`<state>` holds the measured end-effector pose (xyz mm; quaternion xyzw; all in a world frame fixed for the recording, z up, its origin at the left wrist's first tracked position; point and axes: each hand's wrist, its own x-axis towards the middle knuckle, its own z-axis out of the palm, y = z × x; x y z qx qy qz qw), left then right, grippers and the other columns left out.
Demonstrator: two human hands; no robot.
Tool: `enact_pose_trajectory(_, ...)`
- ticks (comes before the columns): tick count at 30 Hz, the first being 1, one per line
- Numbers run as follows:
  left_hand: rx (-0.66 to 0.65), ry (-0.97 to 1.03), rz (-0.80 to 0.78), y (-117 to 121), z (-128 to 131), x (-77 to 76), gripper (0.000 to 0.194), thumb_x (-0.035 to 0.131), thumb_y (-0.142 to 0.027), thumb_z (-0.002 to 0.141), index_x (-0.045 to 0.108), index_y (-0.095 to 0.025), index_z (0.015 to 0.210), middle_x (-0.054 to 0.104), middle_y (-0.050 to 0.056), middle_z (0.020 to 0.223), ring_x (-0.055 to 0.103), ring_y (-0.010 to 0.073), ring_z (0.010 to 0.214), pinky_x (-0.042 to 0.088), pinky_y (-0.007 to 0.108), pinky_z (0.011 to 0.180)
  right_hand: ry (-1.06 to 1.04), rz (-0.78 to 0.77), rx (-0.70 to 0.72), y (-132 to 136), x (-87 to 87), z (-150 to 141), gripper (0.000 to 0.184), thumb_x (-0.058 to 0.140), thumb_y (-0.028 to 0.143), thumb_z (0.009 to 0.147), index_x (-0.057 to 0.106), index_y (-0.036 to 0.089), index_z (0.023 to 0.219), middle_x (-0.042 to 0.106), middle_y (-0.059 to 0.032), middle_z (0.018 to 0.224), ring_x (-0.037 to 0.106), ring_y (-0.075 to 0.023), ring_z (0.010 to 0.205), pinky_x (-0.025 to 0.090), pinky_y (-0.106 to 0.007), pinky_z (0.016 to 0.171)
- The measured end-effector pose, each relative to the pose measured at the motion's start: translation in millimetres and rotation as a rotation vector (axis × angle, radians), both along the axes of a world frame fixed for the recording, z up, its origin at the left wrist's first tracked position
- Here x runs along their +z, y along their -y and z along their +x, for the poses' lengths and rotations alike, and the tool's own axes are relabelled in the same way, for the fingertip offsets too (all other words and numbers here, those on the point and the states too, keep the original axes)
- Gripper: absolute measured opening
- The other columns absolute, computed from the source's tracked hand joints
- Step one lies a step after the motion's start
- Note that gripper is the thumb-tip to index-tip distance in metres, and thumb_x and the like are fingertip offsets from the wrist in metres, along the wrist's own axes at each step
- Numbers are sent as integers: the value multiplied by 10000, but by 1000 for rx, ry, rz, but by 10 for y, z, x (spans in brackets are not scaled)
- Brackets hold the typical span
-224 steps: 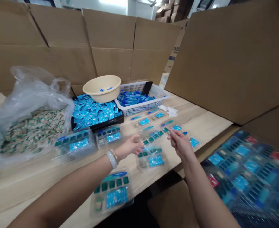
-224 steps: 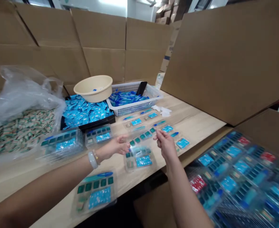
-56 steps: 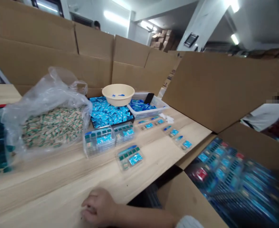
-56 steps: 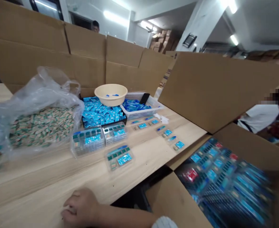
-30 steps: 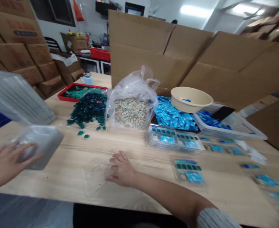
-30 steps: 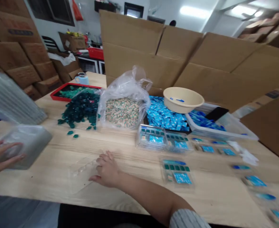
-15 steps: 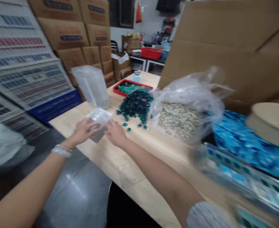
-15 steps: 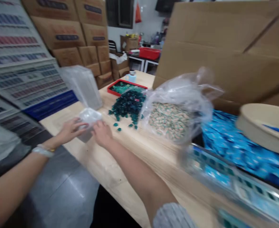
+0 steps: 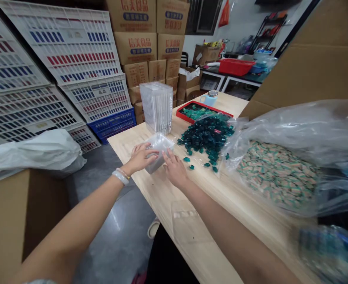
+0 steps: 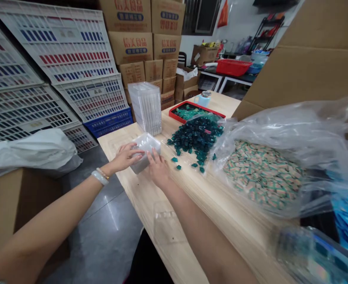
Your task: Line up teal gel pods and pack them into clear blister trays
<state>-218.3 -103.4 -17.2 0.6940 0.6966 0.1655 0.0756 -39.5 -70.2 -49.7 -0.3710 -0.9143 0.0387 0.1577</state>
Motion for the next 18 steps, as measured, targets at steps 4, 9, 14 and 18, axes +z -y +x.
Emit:
enact_pose_trajectory(4,-6,11,1,10,16,8,364,450,-504,745,571,-333,1041,375,22,1234,295,261,1159,177,433,968,8,6,-5,7,-46,13,557,374,199,811,190,175,1337,110,-69,1418,392,-244,1061,352,-367,830)
enact_pose_trajectory(9,34,18,11,23,59,42,355,422,-509,758,586,-328,1015,390,24,1218,319,250,1146,187,423,963,13,4,-6,27,-56,13,572,386,197,804,185,153,1338,116,-76,1417,387,-255,1067,365,-364,810)
enact_pose_trajectory(14,46,14,24,14,70,29,335,460,-500,741,593,-331,997,397,31,1212,335,242,1142,200,418,957,23,4,-9,31,-71,21,582,395,194,796,185,154,1338,119,-74,1416,394,-257,1064,370,-367,806)
enact_pose_trajectory(18,39,8,39,13,39,-5,322,451,-482,753,593,-330,999,398,29,1212,335,236,1142,205,411,957,28,12,-6,29,-89,38,580,383,193,798,179,155,1339,111,-62,1419,401,-255,1051,374,-363,800)
